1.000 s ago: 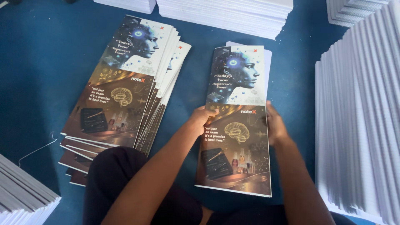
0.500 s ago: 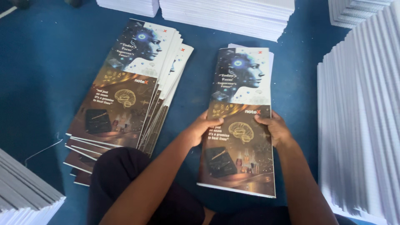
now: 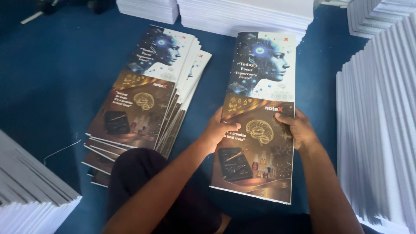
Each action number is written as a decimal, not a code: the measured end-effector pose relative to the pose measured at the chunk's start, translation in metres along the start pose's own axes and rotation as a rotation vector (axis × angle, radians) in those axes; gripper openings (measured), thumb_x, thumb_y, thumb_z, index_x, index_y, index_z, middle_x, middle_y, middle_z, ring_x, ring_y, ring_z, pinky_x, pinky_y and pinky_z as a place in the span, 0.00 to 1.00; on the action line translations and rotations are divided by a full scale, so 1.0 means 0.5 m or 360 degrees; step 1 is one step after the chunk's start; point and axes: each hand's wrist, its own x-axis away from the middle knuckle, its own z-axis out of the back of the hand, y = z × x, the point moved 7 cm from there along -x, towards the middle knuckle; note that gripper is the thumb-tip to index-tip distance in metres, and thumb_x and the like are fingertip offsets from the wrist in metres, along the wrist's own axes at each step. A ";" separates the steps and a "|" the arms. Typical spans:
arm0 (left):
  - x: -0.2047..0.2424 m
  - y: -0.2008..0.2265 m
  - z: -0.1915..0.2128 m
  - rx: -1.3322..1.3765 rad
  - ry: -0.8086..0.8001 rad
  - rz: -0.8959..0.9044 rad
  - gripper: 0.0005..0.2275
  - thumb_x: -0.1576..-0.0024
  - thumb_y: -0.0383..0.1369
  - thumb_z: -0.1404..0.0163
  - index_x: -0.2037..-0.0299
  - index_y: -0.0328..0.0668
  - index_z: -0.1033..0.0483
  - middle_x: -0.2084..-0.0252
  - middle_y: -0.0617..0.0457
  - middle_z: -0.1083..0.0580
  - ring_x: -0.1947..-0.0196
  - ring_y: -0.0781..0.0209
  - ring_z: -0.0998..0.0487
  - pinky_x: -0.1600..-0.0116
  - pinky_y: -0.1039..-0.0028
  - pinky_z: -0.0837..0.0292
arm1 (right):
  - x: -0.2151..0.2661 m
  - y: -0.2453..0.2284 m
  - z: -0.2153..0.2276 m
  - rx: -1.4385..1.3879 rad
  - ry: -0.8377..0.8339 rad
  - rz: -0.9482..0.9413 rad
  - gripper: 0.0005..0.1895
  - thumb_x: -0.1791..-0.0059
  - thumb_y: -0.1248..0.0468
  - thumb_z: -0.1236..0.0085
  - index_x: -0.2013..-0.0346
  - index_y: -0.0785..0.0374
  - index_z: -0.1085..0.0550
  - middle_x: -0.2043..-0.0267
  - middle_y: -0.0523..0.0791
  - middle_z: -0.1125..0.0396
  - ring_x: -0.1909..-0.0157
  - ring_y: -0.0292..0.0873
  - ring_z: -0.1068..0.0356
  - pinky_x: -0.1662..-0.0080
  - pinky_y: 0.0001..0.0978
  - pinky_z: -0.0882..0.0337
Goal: The person sits on the floor and assembles notebooks by inserting a stack of lined paper into a printed cover. They align the paper, fold the cover over it, and place the completed notebook onto a growing stack.
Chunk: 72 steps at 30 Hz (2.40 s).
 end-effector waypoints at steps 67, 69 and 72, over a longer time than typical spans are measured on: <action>1.061 0.705 0.621 -0.0114 0.1537 -0.1048 0.26 0.52 0.17 0.46 0.40 0.35 0.31 0.50 0.47 0.23 0.60 0.62 0.18 0.56 0.74 0.18 | 0.631 -0.246 -1.366 0.0422 -0.1763 0.0372 0.14 0.54 0.64 0.36 0.55 0.64 0.23 0.62 0.43 0.25 0.62 0.37 0.25 0.61 0.32 0.21; 1.079 0.710 0.647 -0.0136 0.1561 -0.1072 0.25 0.52 0.17 0.46 0.41 0.34 0.31 0.51 0.45 0.24 0.61 0.61 0.19 0.57 0.72 0.18 | 0.646 -0.235 -1.395 0.0411 -0.1841 0.0357 0.13 0.55 0.66 0.37 0.56 0.65 0.24 0.62 0.44 0.25 0.62 0.39 0.24 0.61 0.33 0.20; 1.105 0.711 0.691 -0.0096 0.1643 -0.1037 0.24 0.52 0.17 0.45 0.42 0.35 0.30 0.52 0.47 0.23 0.62 0.62 0.19 0.57 0.72 0.18 | 0.660 -0.231 -1.433 0.0421 -0.1962 0.0517 0.14 0.54 0.70 0.36 0.55 0.70 0.24 0.60 0.48 0.27 0.61 0.42 0.27 0.59 0.34 0.24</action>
